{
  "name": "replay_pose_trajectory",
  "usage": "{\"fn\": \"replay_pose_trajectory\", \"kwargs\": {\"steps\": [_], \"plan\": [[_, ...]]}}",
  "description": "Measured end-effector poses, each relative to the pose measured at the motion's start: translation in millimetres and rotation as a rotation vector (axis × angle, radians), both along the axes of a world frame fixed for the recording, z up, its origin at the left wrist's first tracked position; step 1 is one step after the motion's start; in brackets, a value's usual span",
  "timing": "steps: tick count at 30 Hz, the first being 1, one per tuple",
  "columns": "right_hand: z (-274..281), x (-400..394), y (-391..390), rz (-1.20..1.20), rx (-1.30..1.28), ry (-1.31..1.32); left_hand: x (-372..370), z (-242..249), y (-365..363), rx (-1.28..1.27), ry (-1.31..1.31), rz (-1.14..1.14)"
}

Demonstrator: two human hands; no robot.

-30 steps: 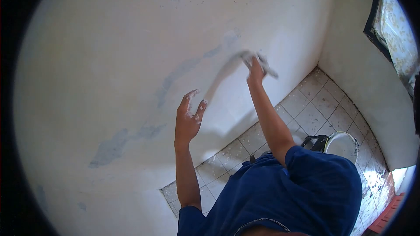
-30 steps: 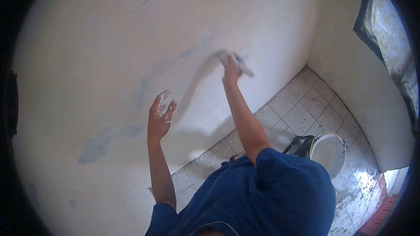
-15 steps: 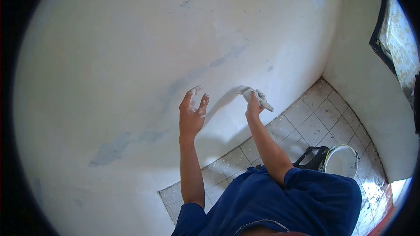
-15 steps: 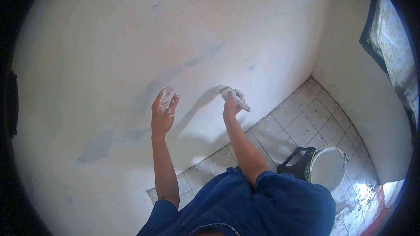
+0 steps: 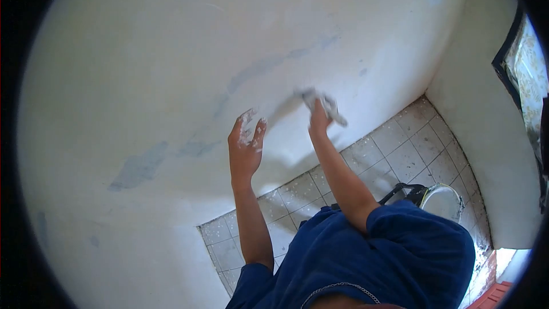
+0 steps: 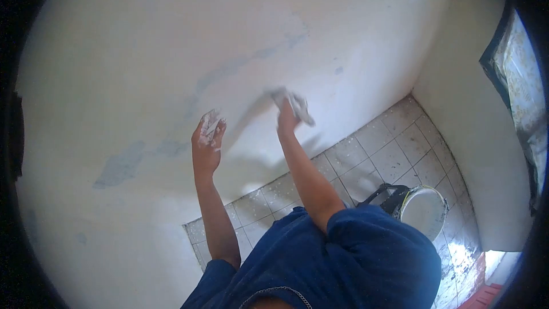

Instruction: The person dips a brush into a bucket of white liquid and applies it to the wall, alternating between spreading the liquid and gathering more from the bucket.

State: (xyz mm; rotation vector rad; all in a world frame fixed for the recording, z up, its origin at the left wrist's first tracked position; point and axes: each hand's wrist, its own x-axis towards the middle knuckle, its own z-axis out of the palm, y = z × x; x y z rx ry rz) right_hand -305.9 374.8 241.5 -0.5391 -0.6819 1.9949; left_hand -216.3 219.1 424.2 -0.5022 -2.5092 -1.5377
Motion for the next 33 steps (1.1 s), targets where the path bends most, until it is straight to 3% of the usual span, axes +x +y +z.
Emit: {"fn": "replay_pose_trajectory", "kwargs": {"steps": [2, 5, 9, 11, 13, 15, 18, 20, 23, 26, 27, 29, 32, 33], "plan": [[-26.6, 25.5, 0.5, 0.023, -0.242, -0.141, 3.0, 5.3, -0.4, -0.02, -0.031, 0.022], [6.6, 5.5, 25.1, 0.034, -0.095, 0.061, 16.3, 3.3, 6.9, 0.021, -0.039, 0.052], [198.4, 16.7, 41.9, 0.052, -0.014, 0.384, 26.6, 3.6, 14.6, 0.066, -0.019, 0.03], [230.7, 23.4, 36.1, 0.007, 0.071, 0.402, 24.0, -1.0, 13.7, 0.067, -0.03, 0.025], [211.5, 11.2, 18.2, -0.07, 0.101, 0.309, 23.2, -5.0, 9.4, 0.066, -0.058, 0.025], [141.2, 5.6, 8.0, -0.046, 0.291, -0.004, 25.0, -0.5, 9.5, 0.066, -0.097, 0.021], [-0.8, 8.1, -6.7, 0.005, -0.015, -0.035, 17.9, -10.8, 3.6, 0.075, -0.003, -0.004], [-29.6, 31.3, -2.6, -0.027, -0.07, -0.246, 23.1, 0.3, 3.2, 0.035, -0.039, -0.001], [11.2, 16.0, 25.5, 0.008, -0.182, 0.047, 27.6, 9.6, 7.4, 0.009, 0.002, 0.025], [165.8, 7.2, 51.9, 0.033, -0.076, 0.404, 31.8, 5.5, 6.2, 0.043, -0.006, 0.014], [210.1, 4.8, 59.3, -0.006, -0.042, 0.377, 29.7, 3.6, 4.9, 0.025, 0.007, 0.002], [270.5, 11.5, 66.1, -0.07, 0.123, 0.545, 23.2, 0.0, 3.5, 0.015, 0.038, -0.027], [222.1, -6.0, 45.5, -0.336, 0.486, 0.123, 15.8, -14.0, -2.9, 0.047, 0.047, -0.067], [165.7, -8.8, 36.2, -0.223, 0.425, 0.083, 16.1, -13.9, -3.2, 0.055, 0.031, -0.076]]}}
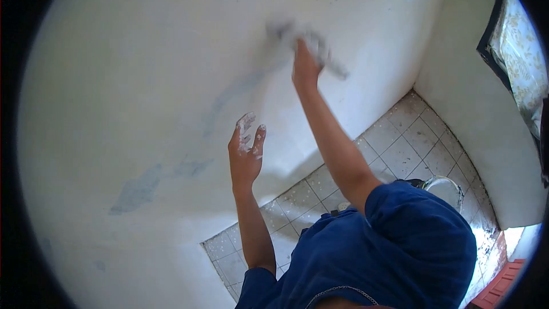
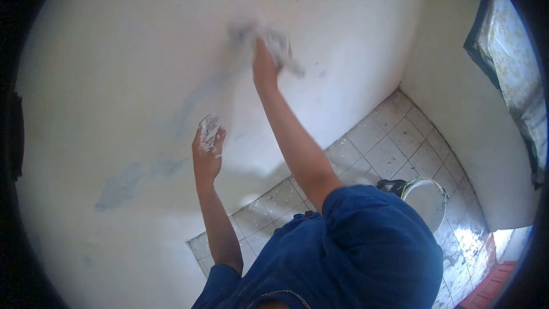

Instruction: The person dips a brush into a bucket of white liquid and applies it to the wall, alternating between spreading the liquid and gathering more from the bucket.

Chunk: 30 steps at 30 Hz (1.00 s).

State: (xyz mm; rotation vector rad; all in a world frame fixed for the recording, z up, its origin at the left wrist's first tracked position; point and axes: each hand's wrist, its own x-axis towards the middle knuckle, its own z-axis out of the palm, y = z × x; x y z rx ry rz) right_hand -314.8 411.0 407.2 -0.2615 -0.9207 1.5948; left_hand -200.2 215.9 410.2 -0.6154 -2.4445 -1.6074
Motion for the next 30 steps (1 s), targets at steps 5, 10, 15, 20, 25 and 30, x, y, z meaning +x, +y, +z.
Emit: {"fn": "replay_pose_trajectory", "kwargs": {"steps": [5, 10, 15, 20, 25, 30], "plan": [[-251.7, 36.4, -7.4, 0.031, -0.493, -0.249, -4.4, -2.8, -2.9, 0.012, 0.026, -0.058], [-60.3, 20.5, 30.3, 0.235, -0.458, 0.071, -6.6, -0.5, -1.6, 0.008, 0.059, -0.075], [116.2, 38.9, 7.6, 0.209, -0.079, 0.352, -17.4, -14.0, -2.0, 0.006, 0.101, -0.115], [-104.8, -17.0, -15.2, 0.06, -0.099, -0.045, -25.1, -14.8, -13.2, 0.007, 0.083, -0.142], [-235.3, 45.3, -6.2, -0.046, -0.729, -0.125, -26.2, -6.8, -3.4, 0.028, 0.175, -0.162], [26.1, 24.6, 25.3, 0.276, -0.309, 0.147, -32.3, -20.4, -6.4, 0.026, 0.231, -0.174]]}}
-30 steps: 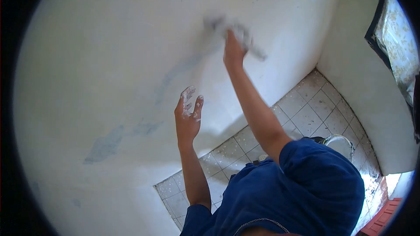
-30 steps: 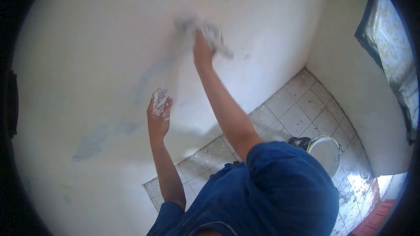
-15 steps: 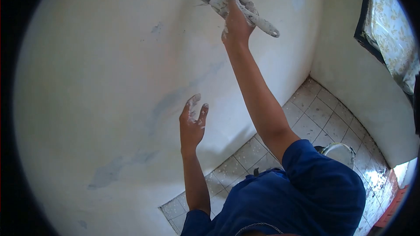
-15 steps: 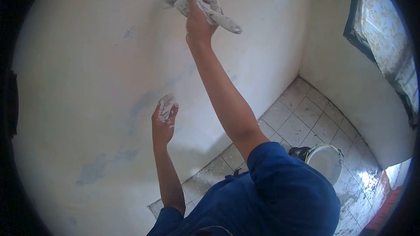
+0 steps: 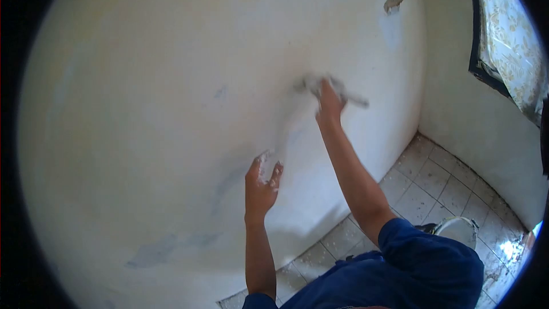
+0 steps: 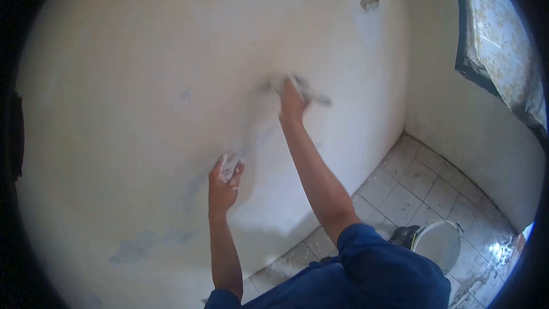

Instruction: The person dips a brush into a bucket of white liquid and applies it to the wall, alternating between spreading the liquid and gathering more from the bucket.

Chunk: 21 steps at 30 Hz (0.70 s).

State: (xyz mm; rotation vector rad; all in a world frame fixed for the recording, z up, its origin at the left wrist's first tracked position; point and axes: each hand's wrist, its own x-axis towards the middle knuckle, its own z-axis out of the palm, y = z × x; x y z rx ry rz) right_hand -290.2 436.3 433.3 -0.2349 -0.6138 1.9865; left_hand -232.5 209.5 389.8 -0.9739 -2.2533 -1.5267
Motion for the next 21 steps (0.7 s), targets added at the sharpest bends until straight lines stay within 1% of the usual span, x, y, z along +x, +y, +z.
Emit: {"fn": "replay_pose_trajectory", "kwargs": {"steps": [1, 2, 3, 4, 5, 7, 8, 10, 11, 12, 13, 15, 16, 18, 19, 20, 21], "plan": [[46.3, -4.4, 2.3, -0.025, 0.116, 0.158, -4.4, -3.4, 2.7, -0.006, 0.007, -0.001], [98.8, 8.9, -7.2, -0.051, 0.137, 0.248, 8.4, 11.6, 5.7, -0.055, 0.008, 0.041], [134.0, 11.4, -11.9, -0.055, 0.2, 0.291, 4.7, 9.7, 7.7, -0.039, 0.023, 0.04], [153.2, 10.4, -16.0, -0.058, 0.262, 0.334, 1.3, 4.9, 6.9, -0.022, 0.037, 0.04], [145.0, 0.6, -20.5, -0.163, 0.362, 0.219, -4.5, 0.9, 5.8, -0.006, 0.049, 0.042], [89.6, -29.2, -31.7, -0.379, 0.557, -0.024, -7.3, 2.0, 4.8, -0.039, 0.066, 0.052], [41.7, -34.8, -35.4, -0.311, 0.586, -0.075, -5.0, 5.4, 5.3, -0.052, 0.075, 0.051], [-131.2, -75.5, -4.7, 0.112, 0.362, -0.048, 4.3, 18.5, 5.1, -0.067, 0.124, 0.062], [-180.6, -42.7, -19.3, -0.219, 0.549, -0.286, 7.6, 22.9, 6.0, -0.058, 0.161, 0.071], [-187.7, 16.5, -32.0, -0.027, 0.161, -0.289, 11.5, 24.6, 8.7, -0.048, 0.186, 0.079], [-270.8, 4.1, -13.7, 0.072, -0.155, -0.298, 15.3, 25.8, 9.1, -0.062, 0.197, 0.092], [-239.2, 42.3, -11.2, 0.054, -0.295, -0.331, 18.4, 35.2, 8.4, -0.095, 0.235, 0.116], [-241.4, 8.5, 14.9, -0.01, -0.18, -0.467, 19.1, 39.9, 10.2, -0.097, 0.218, 0.124], [-103.0, 18.5, 13.2, 0.014, -0.068, -0.383, 26.9, 43.3, 9.8, -0.114, 0.164, 0.145], [-71.7, -18.3, 33.9, 0.112, -0.125, -0.05, 29.4, 45.7, 9.9, -0.116, 0.179, 0.156], [34.3, 24.1, 5.4, 0.134, 0.018, 0.146, 31.1, 47.3, 11.1, -0.115, 0.193, 0.165], [89.3, 5.4, 4.1, 0.079, 0.079, 0.359, 31.5, 46.4, 12.2, -0.111, 0.206, 0.172]]}}
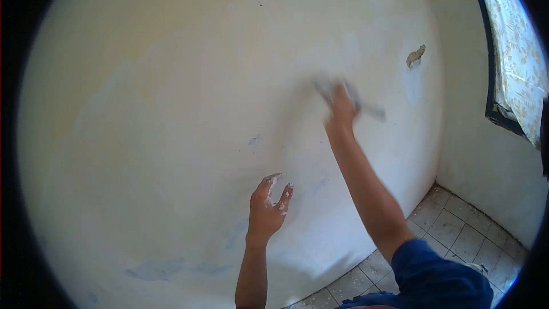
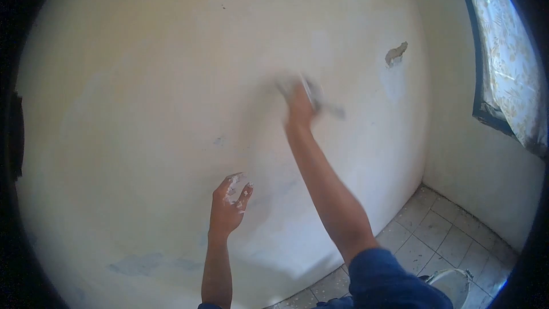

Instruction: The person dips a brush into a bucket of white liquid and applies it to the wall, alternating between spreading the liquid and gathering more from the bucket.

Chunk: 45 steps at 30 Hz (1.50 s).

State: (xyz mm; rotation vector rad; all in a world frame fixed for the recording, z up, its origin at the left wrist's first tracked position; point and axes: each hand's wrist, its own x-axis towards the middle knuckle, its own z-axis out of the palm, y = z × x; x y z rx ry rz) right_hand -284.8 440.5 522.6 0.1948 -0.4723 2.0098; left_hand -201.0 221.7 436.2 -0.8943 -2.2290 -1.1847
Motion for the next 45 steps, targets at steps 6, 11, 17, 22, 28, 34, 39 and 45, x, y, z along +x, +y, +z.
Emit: {"fn": "replay_pose_trajectory", "kwargs": {"steps": [6, 11, 17, 22, 28, 34, 39, 45], "plan": [[176.2, -2.0, -48.5, -0.379, 0.157, 0.087, -4.1, -5.8, 5.2, 0.083, 0.089, -0.007], [-94.3, -59.3, 0.6, -0.201, 0.135, -0.235, -14.2, -12.5, 5.9, 0.053, 0.064, 0.017], [-279.7, 18.5, 8.6, -0.158, -0.14, -0.659, -12.5, -8.0, 6.1, 0.04, 0.061, 0.01], [-53.2, -43.5, 31.6, -0.02, -0.056, -0.302, -21.4, -18.5, 4.6, 0.046, -0.042, -0.01], [48.7, -39.3, -4.3, -0.168, 0.144, -0.05, -9.1, -52.4, -43.6, 0.157, -0.233, 0.046], [-328.8, -22.1, -13.8, 0.017, -0.083, -0.562, 7.7, -110.5, -122.9, 0.214, -0.314, 0.018], [-498.4, 70.6, -34.6, 0.089, -0.16, -0.806, 25.4, -127.0, -173.2, 0.067, -0.395, -0.061], [-488.1, 264.4, 28.7, -0.083, -0.027, -0.905, 69.0, -221.4, -114.9, 0.043, -0.72, -0.267]]}}
